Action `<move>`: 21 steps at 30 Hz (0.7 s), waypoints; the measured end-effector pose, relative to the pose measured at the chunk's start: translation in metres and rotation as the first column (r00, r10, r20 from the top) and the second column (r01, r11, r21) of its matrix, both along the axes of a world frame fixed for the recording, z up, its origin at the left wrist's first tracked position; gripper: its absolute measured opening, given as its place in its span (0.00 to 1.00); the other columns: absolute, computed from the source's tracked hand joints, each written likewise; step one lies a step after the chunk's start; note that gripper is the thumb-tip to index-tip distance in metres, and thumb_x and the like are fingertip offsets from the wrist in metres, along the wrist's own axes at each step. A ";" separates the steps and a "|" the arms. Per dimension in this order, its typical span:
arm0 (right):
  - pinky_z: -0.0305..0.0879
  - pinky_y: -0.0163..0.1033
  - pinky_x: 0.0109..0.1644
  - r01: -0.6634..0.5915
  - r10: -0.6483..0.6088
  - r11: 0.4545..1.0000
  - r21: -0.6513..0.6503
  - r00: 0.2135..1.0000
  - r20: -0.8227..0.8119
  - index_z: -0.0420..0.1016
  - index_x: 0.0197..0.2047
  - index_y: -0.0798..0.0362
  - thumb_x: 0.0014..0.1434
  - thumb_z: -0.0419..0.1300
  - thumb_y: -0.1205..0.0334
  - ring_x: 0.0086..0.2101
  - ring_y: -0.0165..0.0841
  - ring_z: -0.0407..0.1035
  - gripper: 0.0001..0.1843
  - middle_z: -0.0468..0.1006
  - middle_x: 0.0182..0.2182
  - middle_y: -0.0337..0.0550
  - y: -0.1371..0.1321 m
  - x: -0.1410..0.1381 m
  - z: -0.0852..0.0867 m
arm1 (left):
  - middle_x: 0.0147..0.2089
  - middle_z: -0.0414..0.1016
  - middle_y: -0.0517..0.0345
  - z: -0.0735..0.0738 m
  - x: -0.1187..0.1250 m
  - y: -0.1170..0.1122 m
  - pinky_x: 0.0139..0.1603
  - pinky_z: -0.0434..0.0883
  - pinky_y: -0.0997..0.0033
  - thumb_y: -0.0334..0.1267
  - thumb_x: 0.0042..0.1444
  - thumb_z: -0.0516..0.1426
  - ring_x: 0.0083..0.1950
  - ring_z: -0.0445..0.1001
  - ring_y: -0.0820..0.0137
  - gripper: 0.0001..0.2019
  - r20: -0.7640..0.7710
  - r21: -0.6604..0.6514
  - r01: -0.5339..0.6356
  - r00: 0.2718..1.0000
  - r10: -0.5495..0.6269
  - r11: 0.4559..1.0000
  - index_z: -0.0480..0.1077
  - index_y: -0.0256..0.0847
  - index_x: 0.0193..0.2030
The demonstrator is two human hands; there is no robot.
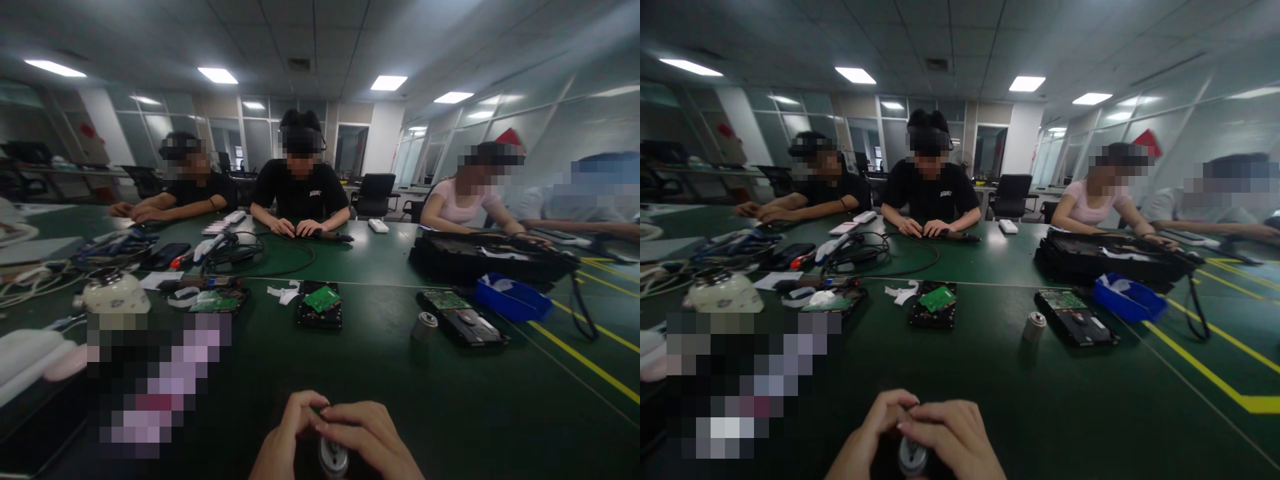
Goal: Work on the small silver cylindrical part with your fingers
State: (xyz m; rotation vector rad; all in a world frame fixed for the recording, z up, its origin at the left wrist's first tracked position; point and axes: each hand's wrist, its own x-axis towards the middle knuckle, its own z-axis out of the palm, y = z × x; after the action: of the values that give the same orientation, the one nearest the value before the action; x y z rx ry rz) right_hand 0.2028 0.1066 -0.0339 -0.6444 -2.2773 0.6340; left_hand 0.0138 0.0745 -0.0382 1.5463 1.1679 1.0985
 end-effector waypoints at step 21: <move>0.73 0.38 0.37 0.193 -0.262 0.943 -0.271 0.933 -0.247 0.68 0.29 0.52 0.53 0.63 0.67 0.34 0.35 0.75 0.06 0.78 0.31 0.44 -0.010 -0.006 0.051 | 0.31 0.75 0.64 0.002 0.004 -0.001 0.38 0.69 0.71 0.31 0.39 0.63 0.33 0.75 0.68 0.27 -0.046 0.003 -0.052 0.998 0.052 0.999 0.59 0.44 0.48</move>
State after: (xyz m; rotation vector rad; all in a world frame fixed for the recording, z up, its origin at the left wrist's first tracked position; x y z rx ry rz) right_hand 0.1971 0.0962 0.0172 -0.8651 -1.8440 0.8396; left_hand 0.0179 0.0737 -0.0364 1.5573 1.2443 1.1034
